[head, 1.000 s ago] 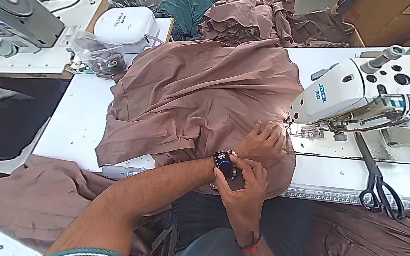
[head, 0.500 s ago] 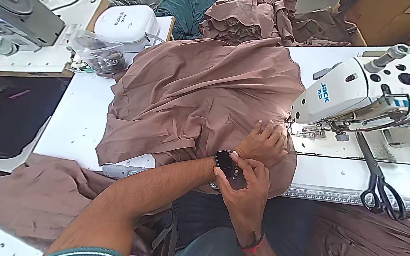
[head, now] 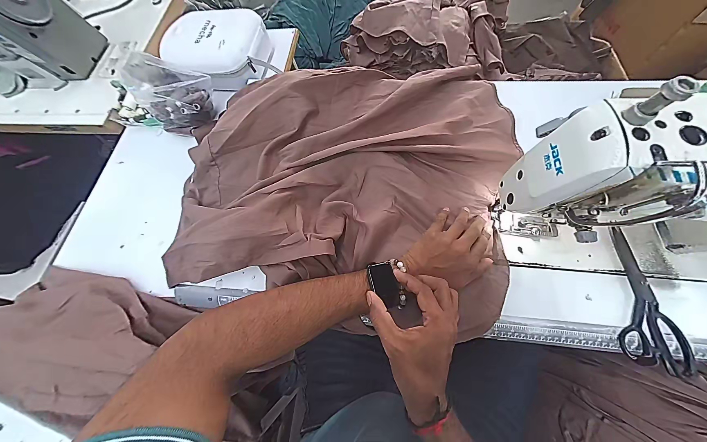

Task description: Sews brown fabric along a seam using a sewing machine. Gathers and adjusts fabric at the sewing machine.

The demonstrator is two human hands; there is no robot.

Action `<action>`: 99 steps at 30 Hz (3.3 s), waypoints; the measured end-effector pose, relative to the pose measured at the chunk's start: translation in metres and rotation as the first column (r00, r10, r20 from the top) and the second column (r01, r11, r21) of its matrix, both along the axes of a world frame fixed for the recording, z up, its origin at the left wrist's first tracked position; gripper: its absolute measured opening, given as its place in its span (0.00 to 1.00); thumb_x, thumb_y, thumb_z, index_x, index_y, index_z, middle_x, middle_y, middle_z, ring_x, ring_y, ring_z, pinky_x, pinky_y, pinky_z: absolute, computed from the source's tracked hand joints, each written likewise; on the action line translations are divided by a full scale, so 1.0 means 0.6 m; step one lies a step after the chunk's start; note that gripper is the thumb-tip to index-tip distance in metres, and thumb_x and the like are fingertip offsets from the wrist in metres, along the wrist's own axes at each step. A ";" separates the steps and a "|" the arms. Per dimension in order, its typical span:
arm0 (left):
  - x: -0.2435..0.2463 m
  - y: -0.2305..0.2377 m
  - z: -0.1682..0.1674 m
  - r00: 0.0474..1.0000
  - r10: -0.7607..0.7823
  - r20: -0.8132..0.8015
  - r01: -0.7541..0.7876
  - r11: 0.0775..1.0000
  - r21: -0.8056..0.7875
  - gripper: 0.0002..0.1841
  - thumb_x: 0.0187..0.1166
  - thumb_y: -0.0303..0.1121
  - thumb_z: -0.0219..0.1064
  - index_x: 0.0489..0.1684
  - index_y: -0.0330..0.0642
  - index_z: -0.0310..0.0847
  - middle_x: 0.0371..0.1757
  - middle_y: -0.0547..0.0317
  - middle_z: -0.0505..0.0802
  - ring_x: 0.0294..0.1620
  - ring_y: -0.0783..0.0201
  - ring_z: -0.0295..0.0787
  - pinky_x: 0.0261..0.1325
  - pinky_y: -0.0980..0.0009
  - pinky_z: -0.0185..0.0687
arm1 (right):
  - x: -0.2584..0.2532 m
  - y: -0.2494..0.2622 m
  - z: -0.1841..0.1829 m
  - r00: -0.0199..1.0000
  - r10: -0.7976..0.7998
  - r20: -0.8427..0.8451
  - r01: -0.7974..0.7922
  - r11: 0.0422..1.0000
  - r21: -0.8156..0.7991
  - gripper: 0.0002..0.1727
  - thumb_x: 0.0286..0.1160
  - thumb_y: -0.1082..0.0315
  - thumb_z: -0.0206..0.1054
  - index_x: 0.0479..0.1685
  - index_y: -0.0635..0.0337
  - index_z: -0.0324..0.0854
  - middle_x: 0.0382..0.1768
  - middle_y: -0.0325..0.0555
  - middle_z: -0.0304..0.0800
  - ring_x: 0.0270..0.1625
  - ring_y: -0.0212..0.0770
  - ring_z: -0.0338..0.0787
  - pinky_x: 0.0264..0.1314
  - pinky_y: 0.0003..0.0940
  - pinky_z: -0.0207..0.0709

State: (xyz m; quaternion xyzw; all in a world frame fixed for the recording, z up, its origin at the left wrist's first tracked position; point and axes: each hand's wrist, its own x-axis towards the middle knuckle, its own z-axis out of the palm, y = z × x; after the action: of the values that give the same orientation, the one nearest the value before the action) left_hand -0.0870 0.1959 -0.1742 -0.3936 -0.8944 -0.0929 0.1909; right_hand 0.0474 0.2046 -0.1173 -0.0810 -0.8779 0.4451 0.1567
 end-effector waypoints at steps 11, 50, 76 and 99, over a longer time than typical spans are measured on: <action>0.004 -0.002 0.014 0.999 0.000 0.039 0.001 1.000 -0.012 0.30 0.91 0.54 0.42 0.70 0.48 0.86 0.77 0.53 0.86 0.80 0.45 0.80 0.78 0.41 0.72 | 0.000 -0.001 0.000 1.000 0.002 -0.005 -0.002 1.000 0.005 0.26 0.50 0.40 0.81 0.49 0.43 0.96 0.47 0.32 0.88 0.53 0.37 0.81 0.51 0.46 0.68; 0.001 -0.002 0.007 1.000 -0.005 -0.002 0.005 1.000 -0.010 0.31 0.91 0.55 0.41 0.70 0.48 0.86 0.76 0.52 0.87 0.78 0.45 0.81 0.76 0.41 0.74 | 0.001 -0.004 0.000 0.999 -0.039 0.015 0.039 0.999 0.005 0.31 0.49 0.36 0.82 0.53 0.42 0.96 0.46 0.34 0.86 0.53 0.40 0.80 0.52 0.47 0.68; -0.005 -0.001 -0.041 0.993 0.013 -0.114 -0.006 0.998 0.057 0.33 0.90 0.58 0.36 0.76 0.52 0.81 0.81 0.55 0.83 0.84 0.47 0.74 0.85 0.42 0.63 | -0.014 0.005 0.000 0.988 0.127 -0.090 -0.110 0.979 0.174 0.39 0.58 0.42 0.75 0.70 0.57 0.82 0.61 0.45 0.87 0.67 0.49 0.80 0.65 0.56 0.70; 0.023 -0.017 0.093 0.963 0.044 0.267 0.006 0.983 -0.183 0.29 0.93 0.51 0.44 0.80 0.43 0.77 0.85 0.51 0.78 0.87 0.46 0.71 0.86 0.44 0.62 | -0.012 0.012 0.003 0.944 0.278 -0.180 -0.252 0.956 0.153 0.09 0.72 0.51 0.70 0.45 0.29 0.95 0.57 0.41 0.84 0.65 0.45 0.77 0.60 0.47 0.66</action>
State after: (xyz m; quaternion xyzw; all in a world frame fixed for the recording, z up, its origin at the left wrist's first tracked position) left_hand -0.0733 0.1858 -0.1185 -0.3844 -0.9206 -0.0615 0.0312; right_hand 0.0401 0.2119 -0.1153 0.0932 -0.8873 0.4110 0.1872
